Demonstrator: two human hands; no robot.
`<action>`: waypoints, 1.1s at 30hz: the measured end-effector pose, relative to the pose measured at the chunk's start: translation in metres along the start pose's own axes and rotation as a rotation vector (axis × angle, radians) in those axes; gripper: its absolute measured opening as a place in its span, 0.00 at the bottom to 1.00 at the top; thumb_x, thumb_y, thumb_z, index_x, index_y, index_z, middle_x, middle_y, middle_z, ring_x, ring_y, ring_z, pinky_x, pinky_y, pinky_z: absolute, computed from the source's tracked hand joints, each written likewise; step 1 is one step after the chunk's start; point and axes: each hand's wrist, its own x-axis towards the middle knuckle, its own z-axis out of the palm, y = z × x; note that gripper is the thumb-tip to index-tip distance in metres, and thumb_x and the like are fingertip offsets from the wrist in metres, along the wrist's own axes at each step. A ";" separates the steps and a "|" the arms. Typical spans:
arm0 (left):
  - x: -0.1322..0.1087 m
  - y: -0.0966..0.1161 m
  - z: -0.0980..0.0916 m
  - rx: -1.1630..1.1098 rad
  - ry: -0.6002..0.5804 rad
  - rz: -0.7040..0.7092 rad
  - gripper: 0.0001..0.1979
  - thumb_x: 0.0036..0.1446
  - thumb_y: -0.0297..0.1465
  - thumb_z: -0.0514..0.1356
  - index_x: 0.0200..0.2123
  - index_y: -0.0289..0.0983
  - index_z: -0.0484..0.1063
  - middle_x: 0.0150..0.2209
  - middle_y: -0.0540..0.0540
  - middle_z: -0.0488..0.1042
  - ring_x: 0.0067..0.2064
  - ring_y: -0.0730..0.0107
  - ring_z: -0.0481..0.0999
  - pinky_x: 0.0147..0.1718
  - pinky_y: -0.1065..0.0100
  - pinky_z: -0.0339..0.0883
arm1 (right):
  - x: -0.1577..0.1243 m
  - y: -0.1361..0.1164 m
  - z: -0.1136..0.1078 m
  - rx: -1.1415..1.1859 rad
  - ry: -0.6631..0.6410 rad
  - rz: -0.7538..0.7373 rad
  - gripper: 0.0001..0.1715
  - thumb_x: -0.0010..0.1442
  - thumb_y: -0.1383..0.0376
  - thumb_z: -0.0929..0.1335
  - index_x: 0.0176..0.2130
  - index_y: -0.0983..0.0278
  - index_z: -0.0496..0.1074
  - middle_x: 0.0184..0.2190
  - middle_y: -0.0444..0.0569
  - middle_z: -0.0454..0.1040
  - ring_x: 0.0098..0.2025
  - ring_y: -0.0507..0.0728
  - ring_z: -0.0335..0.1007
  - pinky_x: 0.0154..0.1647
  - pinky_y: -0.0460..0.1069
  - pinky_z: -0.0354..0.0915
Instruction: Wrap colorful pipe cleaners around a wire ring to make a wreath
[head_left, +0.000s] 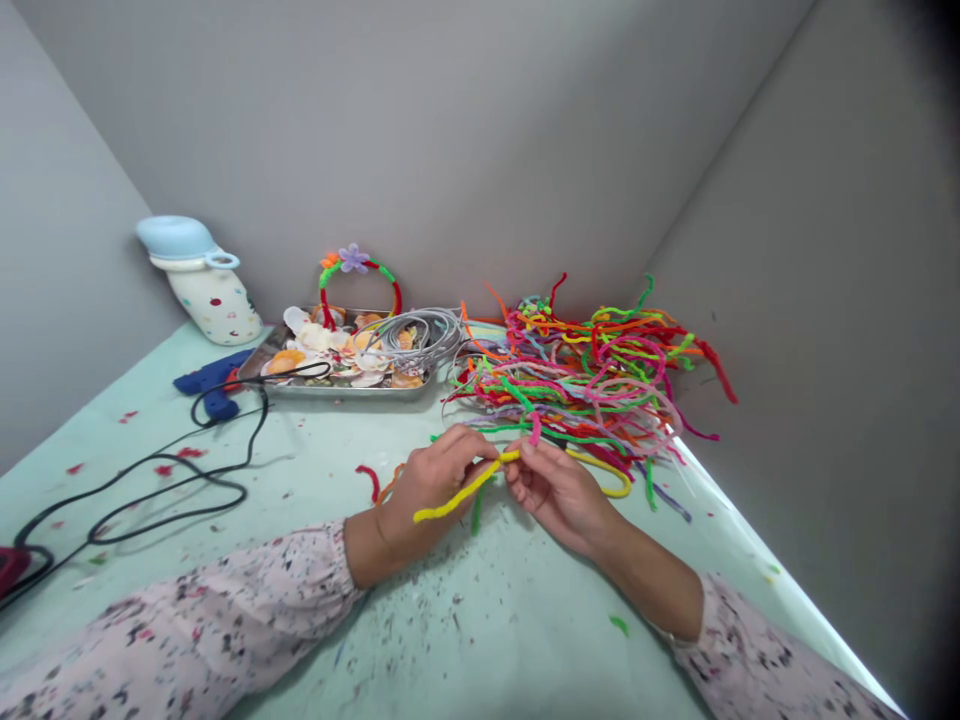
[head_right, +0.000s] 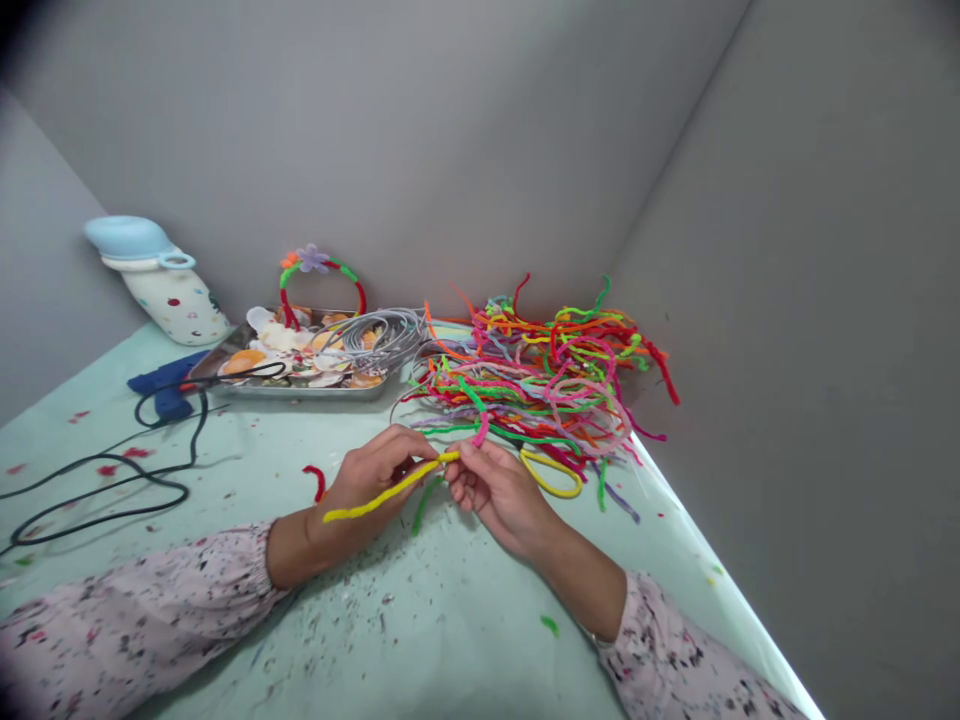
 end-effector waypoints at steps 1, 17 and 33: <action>0.000 0.000 0.000 -0.009 -0.007 -0.007 0.05 0.61 0.29 0.58 0.40 0.37 0.71 0.35 0.46 0.73 0.38 0.71 0.73 0.34 0.71 0.67 | 0.000 0.000 0.000 -0.001 -0.007 0.000 0.13 0.57 0.57 0.71 0.34 0.65 0.74 0.24 0.44 0.73 0.22 0.47 0.66 0.20 0.41 0.60; 0.002 0.003 0.004 -0.078 -0.020 -0.099 0.06 0.61 0.29 0.56 0.35 0.36 0.73 0.33 0.46 0.74 0.36 0.69 0.72 0.36 0.68 0.65 | -0.002 0.001 0.002 -0.048 0.004 0.012 0.15 0.55 0.56 0.72 0.34 0.66 0.71 0.24 0.45 0.74 0.21 0.47 0.67 0.18 0.40 0.60; 0.006 0.013 0.001 -0.029 -0.096 -0.201 0.09 0.61 0.27 0.56 0.31 0.35 0.74 0.29 0.48 0.75 0.32 0.71 0.73 0.34 0.70 0.66 | -0.001 0.001 0.000 -0.073 -0.023 0.002 0.14 0.56 0.57 0.71 0.34 0.66 0.72 0.25 0.45 0.74 0.22 0.47 0.67 0.19 0.40 0.61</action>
